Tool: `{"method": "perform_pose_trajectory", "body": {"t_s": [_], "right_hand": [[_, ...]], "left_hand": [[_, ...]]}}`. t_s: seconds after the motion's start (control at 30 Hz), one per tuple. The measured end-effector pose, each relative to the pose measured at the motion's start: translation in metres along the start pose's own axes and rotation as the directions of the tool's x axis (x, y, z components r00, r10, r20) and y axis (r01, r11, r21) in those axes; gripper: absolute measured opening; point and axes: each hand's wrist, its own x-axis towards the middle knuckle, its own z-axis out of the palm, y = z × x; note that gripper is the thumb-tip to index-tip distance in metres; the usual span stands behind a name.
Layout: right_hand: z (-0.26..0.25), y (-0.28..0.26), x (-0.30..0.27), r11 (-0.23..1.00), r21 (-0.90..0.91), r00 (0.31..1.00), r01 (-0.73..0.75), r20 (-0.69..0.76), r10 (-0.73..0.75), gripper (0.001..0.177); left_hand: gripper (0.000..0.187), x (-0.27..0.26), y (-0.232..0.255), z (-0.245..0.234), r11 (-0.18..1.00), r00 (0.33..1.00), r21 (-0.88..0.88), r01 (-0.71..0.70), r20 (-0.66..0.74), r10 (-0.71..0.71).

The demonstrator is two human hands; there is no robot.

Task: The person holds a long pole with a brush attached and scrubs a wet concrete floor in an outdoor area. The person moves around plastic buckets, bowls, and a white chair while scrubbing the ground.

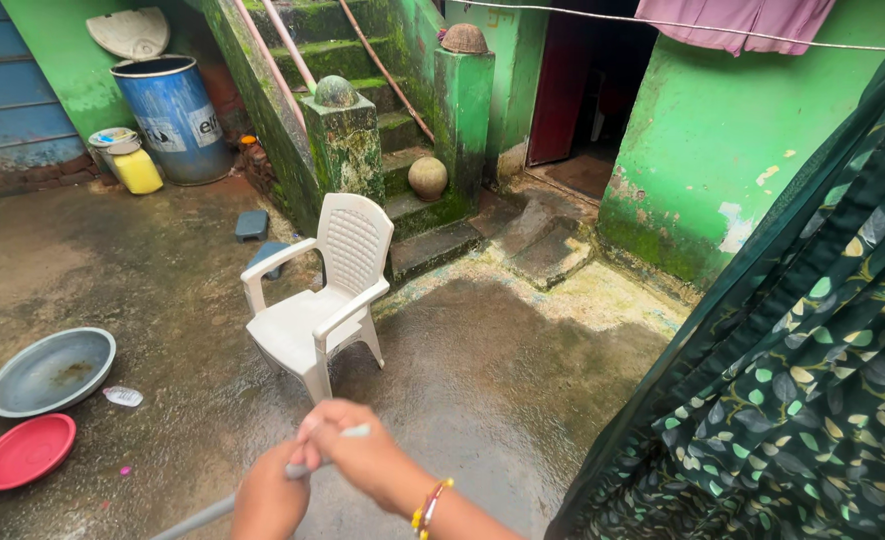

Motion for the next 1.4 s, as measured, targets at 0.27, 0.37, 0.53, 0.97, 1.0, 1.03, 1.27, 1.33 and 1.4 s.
{"method": "perform_pose_trajectory", "body": {"t_s": [0.27,0.37,0.53,0.97,1.0,1.03,1.27,1.33,1.4], "right_hand": [[-0.004,-0.086,0.002,0.996,0.003,0.985,0.093,-0.143,-0.091,0.019],[-0.006,-0.150,-0.008,0.977,-0.082,0.949,0.198,-0.234,-0.212,0.020],[-0.008,-0.228,-0.033,0.848,0.068,0.844,0.526,-0.163,-0.510,0.025],[-0.010,-0.045,0.004,0.993,-0.019,0.988,0.114,-0.107,-0.116,0.021],[-0.008,-0.031,0.007,0.996,0.019,0.994,0.089,-0.062,-0.087,0.021],[-0.004,-0.016,0.008,0.997,0.056,0.998,0.061,-0.017,-0.060,0.021],[0.002,-0.003,-0.009,1.000,-0.001,1.000,-0.014,0.004,0.014,0.018],[0.002,-0.038,-0.006,0.997,-0.052,0.993,0.062,-0.101,-0.067,0.020],[0.002,-0.087,-0.004,0.990,-0.023,0.975,0.142,-0.170,-0.144,0.016]], "left_hand": [[0.012,0.005,0.123,-0.056,0.989,0.989,0.022,0.145,-0.007,-0.145],[0.012,0.006,0.197,-0.084,0.998,0.998,-0.008,0.059,0.001,-0.059],[0.016,-0.006,0.281,-0.103,0.980,0.995,-0.171,-0.105,-0.020,0.103],[0.014,-0.004,0.070,-0.025,0.992,0.998,-0.105,0.068,0.010,-0.067],[0.011,-0.002,0.045,-0.016,0.996,0.998,-0.065,0.060,0.006,-0.060],[0.009,-0.001,0.024,-0.010,0.998,0.999,-0.026,0.052,0.002,-0.052],[0.021,-0.020,0.046,-0.016,0.967,0.971,0.100,0.234,0.021,-0.237],[0.024,-0.013,0.099,-0.041,0.981,0.984,0.085,0.177,-0.006,-0.177],[0.029,-0.003,0.156,-0.070,0.985,0.986,0.038,0.167,-0.011,-0.167]]}}
